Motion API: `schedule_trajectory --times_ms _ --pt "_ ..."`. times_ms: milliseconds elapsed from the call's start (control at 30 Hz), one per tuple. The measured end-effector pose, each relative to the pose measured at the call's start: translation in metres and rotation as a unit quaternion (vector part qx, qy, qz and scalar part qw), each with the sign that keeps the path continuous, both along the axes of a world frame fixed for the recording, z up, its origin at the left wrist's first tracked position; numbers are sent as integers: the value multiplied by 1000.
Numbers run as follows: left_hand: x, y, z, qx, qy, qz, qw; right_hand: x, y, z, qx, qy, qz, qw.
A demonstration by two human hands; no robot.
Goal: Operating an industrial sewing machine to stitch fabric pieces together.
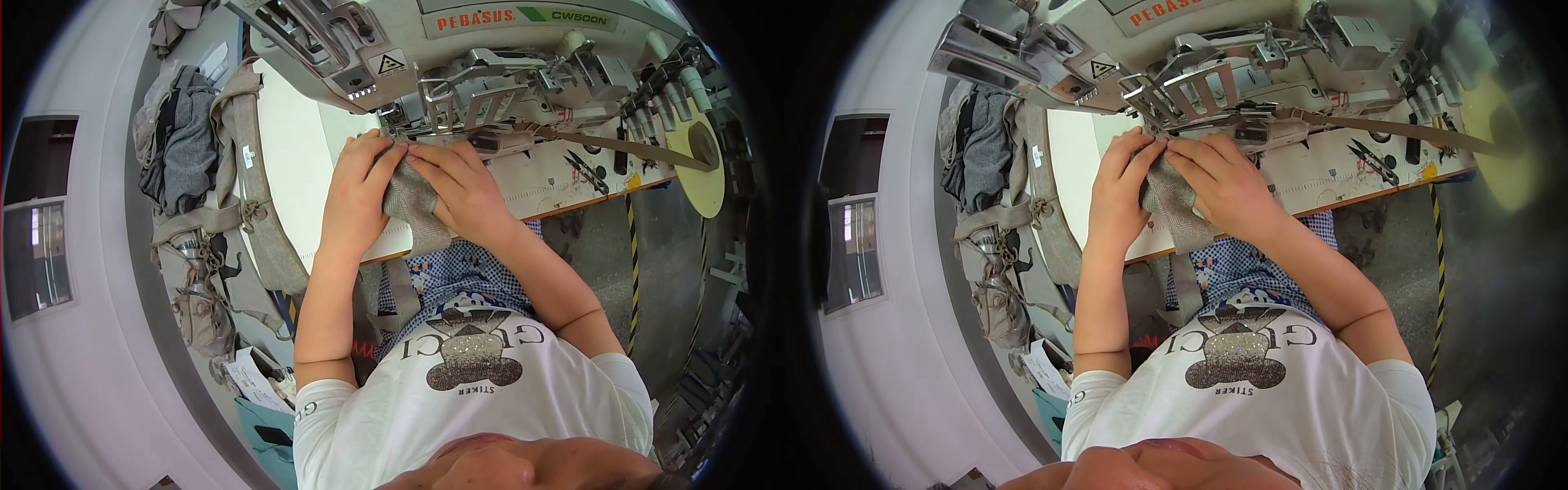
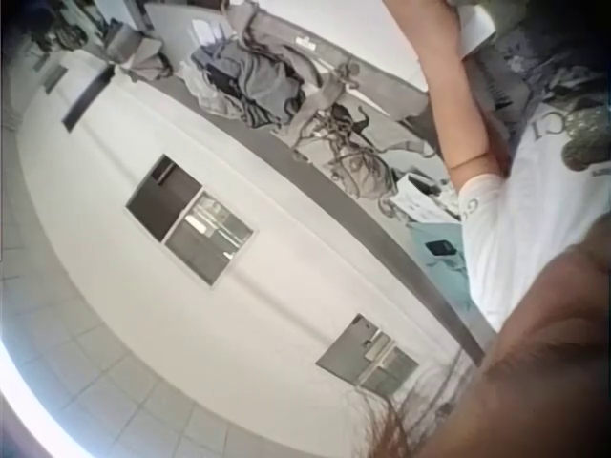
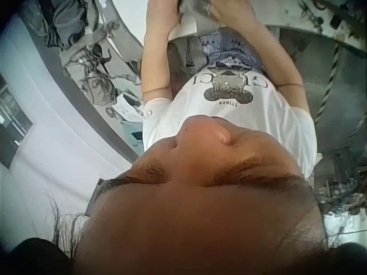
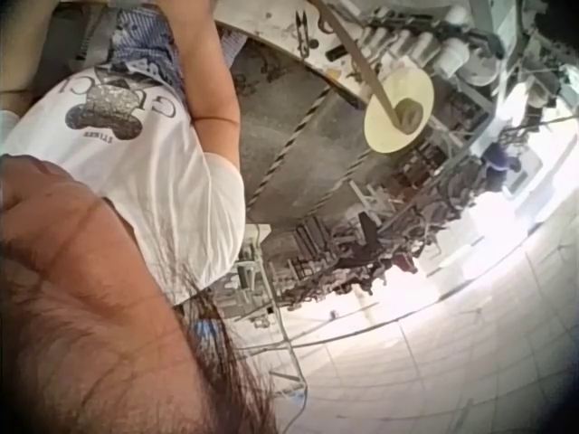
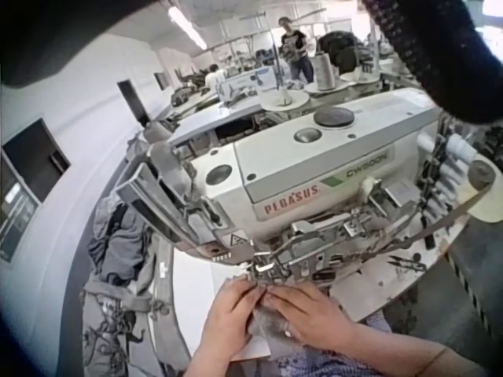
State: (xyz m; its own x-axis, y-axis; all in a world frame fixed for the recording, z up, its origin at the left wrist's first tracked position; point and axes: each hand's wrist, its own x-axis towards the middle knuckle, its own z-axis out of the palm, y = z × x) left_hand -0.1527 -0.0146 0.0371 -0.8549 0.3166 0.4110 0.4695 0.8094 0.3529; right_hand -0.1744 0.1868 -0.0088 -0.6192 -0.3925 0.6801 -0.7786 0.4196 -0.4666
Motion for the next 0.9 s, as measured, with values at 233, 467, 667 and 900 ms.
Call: schedule_trajectory --times_ms 233,467,667,900 --pt "-4 -12 2 -50 52 -29 997 4 -3 5 5 0 -11 1000" --pt "-5 -10 -3 -36 74 -43 996 3 -3 3 -6 9 -6 1000" --pt "-4 -6 0 -17 39 -33 999 4 -2 2 -13 4 -4 1000" --pt "-2 -4 11 -64 18 -19 998 4 -2 3 -14 -3 -5 1000"
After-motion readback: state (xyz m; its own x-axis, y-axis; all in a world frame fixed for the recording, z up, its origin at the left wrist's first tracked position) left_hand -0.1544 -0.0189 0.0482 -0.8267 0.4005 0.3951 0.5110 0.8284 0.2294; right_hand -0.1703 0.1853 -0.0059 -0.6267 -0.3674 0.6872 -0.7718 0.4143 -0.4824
